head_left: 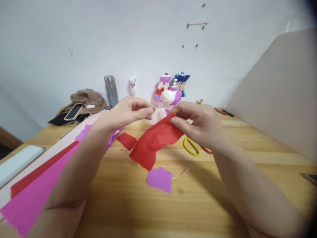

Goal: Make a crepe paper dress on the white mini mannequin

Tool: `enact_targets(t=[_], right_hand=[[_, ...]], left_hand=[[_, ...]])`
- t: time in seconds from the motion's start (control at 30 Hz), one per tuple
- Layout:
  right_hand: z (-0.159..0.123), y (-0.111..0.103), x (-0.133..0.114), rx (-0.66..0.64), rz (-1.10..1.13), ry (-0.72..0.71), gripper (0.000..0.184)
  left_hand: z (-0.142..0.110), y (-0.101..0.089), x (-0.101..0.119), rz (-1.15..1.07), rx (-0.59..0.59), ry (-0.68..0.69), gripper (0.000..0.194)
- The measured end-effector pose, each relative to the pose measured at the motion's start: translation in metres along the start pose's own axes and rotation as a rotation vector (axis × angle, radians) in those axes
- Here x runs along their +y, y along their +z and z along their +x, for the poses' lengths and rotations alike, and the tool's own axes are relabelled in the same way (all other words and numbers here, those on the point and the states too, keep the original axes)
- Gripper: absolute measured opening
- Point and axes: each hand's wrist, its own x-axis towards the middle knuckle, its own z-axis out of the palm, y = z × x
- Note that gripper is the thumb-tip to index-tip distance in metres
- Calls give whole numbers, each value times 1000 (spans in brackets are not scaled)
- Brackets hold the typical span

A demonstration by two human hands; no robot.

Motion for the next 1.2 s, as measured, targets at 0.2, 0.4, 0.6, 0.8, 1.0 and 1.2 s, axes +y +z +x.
enact_targets(t=[0.2,0.4,0.6,0.8,1.0,1.2], right_hand=[[7,11,9,-16,101,97,22],[9,13,16,-76,288,145,13],[11,14,23,-44,336,153,16],[10,13,29,13,524,172,14],[10,8,32,-1,599,169,12],[13,6,35,-83,700,125,15]], left_hand=[[6,10,-5,-56,-285,-123,12],[7,3,-10,-81,-310,-181,9],[10,-1,-24,-216,-228,-187,10],[9,-5,-34,-370,-100,-209,27],[8,-9,-34,-408,-56,-90,38],[7,-13,-31,-277,-24,-55,33]])
